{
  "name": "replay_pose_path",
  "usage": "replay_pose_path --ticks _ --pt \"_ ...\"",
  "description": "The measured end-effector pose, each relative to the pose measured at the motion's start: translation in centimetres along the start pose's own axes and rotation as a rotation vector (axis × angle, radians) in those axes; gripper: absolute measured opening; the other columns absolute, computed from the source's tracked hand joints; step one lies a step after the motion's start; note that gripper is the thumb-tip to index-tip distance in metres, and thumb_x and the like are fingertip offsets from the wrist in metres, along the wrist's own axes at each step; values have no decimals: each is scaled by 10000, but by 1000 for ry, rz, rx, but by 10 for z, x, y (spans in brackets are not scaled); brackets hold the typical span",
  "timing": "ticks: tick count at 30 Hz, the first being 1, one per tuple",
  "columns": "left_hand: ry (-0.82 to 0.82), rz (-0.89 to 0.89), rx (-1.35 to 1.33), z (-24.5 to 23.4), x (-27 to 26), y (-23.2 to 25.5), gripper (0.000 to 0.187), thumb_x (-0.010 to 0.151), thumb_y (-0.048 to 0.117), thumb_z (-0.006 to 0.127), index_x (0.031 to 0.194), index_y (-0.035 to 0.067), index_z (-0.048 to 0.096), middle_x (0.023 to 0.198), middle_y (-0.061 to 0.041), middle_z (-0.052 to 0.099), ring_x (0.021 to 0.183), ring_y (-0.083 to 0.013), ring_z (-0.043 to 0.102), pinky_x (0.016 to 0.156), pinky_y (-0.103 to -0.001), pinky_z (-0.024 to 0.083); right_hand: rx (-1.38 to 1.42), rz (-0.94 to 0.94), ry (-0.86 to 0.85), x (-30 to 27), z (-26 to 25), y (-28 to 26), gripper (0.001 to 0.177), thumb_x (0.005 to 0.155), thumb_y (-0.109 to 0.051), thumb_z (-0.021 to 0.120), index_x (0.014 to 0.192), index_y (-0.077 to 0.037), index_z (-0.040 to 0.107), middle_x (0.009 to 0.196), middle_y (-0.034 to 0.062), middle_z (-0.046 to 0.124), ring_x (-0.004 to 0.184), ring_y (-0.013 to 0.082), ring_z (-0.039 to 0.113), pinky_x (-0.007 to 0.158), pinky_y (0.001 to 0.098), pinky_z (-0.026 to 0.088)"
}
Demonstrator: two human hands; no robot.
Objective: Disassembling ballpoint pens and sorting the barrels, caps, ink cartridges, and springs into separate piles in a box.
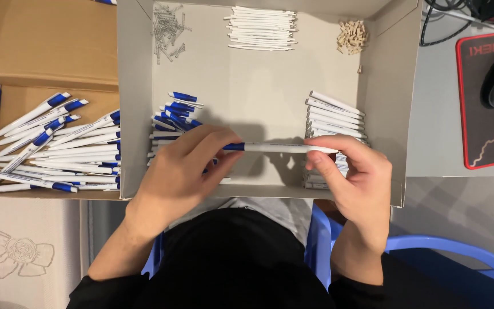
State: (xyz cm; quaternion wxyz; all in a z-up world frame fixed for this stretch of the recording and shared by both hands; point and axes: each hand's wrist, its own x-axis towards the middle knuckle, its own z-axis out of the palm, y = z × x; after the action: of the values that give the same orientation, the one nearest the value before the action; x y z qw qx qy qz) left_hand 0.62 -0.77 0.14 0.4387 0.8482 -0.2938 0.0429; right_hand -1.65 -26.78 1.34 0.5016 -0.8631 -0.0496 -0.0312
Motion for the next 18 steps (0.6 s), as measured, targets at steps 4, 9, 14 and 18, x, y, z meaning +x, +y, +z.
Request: replay_pose_path --ticks 4,9,14,18 --pt "35 71 144 -4 1 0 155 1008 67 705 1153 27 666 1058 -94 704 877 -239 691 712 -334 577 30 20 -7 0 -1 4 100 990 -104 674 1005 -20 725 719 48 704 717 139 683 747 248 567" --pt "31 123 183 -9 1 -5 176 1015 106 717 1160 12 687 1056 -86 695 859 -247 672 693 -354 560 9 -3 -30 0 -2 5 145 1004 -93 648 879 -36 692 670 15 662 672 129 633 711 248 523" --pt "20 272 299 -6 -2 -9 179 1013 140 757 1130 28 678 992 -78 717 844 -218 714 702 -331 616 13 24 -1 2 0 -2 444 1038 -121 584 604 -55 516 551 12 519 581 127 565 607 242 452" --pt "40 227 268 -6 -2 -7 135 1043 126 708 1122 37 644 952 -72 706 781 -206 699 618 -305 566 45 11 -3 2 2 -3 467 1034 -76 571 577 -24 489 530 35 474 544 145 492 577 249 399"
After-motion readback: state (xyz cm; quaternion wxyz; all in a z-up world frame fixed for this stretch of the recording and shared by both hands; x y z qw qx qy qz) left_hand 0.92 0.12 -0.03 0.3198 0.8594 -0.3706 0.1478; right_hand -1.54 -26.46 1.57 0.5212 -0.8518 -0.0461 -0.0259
